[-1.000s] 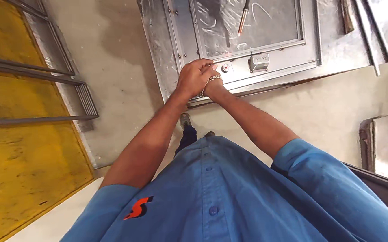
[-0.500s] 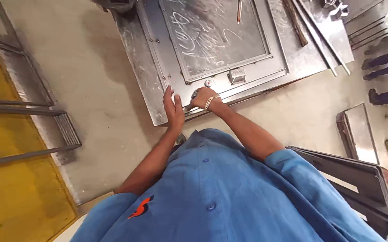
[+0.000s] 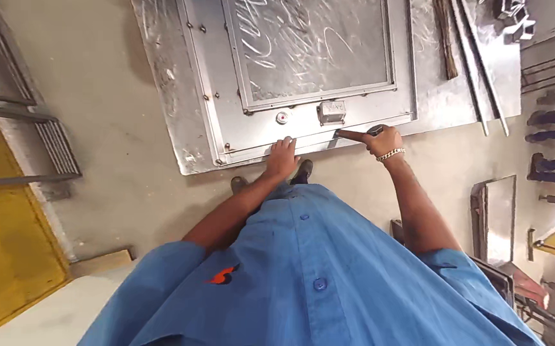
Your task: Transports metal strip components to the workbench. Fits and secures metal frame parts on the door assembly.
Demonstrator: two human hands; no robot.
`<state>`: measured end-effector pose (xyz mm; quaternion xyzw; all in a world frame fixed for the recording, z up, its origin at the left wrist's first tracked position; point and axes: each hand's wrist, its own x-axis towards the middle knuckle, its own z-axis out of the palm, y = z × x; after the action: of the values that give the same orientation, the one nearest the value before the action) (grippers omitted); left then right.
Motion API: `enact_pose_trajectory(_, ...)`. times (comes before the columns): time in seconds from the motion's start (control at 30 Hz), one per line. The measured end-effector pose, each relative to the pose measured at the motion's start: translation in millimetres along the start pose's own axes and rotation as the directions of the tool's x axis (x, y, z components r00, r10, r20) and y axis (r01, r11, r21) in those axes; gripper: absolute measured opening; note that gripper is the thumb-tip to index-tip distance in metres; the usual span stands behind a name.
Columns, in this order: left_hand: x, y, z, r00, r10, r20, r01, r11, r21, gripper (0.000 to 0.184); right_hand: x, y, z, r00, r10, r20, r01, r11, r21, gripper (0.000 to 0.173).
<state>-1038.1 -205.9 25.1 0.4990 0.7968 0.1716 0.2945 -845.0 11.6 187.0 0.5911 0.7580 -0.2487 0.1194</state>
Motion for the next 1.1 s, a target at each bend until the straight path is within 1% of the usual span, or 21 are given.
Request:
enact_pose_trajectory(0.07, 31, 24, 22, 0.999, -0.018, -0.038, 0.021, 0.996, 0.088, 0.072, 17, 10, -12, 0.998, -0.04, 0.039, 0.041, 0.999, -0.02, 0.043)
enact_pose_trajectory(0.13, 54, 45, 41, 0.994, -0.083, -0.07, 0.092, 0.985, 0.144, 0.078, 26, 13, -22, 0.991, -0.107, 0.084, 0.114, 0.99, -0.085, 0.047)
enact_pose_trajectory(0.2, 66, 59, 52, 0.985, -0.143, -0.098, 0.158, 0.973, 0.168, 0.073, 29, 6, -31, 0.976, -0.151, 0.158, 0.18, 0.966, -0.185, 0.05)
enact_pose_trajectory(0.27, 68, 68, 53, 0.976, -0.177, -0.126, 0.197, 0.966, 0.17, 0.058, 30, 2, -34, 0.962, -0.19, 0.198, 0.238, 0.936, -0.258, 0.047)
enact_pose_trajectory(0.33, 70, 70, 53, 0.97, -0.185, -0.16, 0.213, 0.96, 0.181, 0.046, 33, 0, -34, 0.948, -0.231, 0.221, 0.289, 0.914, -0.285, 0.046)
enact_pose_trajectory(0.47, 74, 72, 54, 0.969, -0.196, -0.147, 0.227, 0.945, 0.235, 0.04, 38, -5, -36, 0.923, -0.28, 0.265, 0.351, 0.895, -0.277, 0.048)
enact_pose_trajectory(0.63, 74, 75, 53, 0.97, -0.204, -0.134, 0.235, 0.932, 0.277, 0.039, 39, -18, -36, 0.91, -0.311, 0.276, 0.39, 0.867, -0.31, 0.047)
enact_pose_trajectory(0.73, 71, 78, 52, 0.967, -0.195, -0.164, 0.233, 0.936, 0.263, 0.037, 32, -25, -34, 0.902, -0.329, 0.28, 0.414, 0.846, -0.337, 0.051)
enact_pose_trajectory(0.87, 66, 76, 55, 0.962, -0.193, -0.193, 0.24, 0.934, 0.263, 0.038, 24, -32, -27, 0.908, -0.332, 0.254, 0.408, 0.838, -0.362, 0.05)
enact_pose_trajectory(1.03, 60, 71, 61, 0.953, -0.176, -0.248, 0.232, 0.948, 0.217, 0.037, 22, -41, -23, 0.913, -0.332, 0.235, 0.402, 0.824, -0.4, 0.051)
enact_pose_trajectory(1.1, 54, 69, 67, 0.943, -0.184, -0.279, 0.238, 0.956, 0.174, 0.043, 19, -46, -22, 0.916, -0.324, 0.236, 0.396, 0.825, -0.403, 0.05)
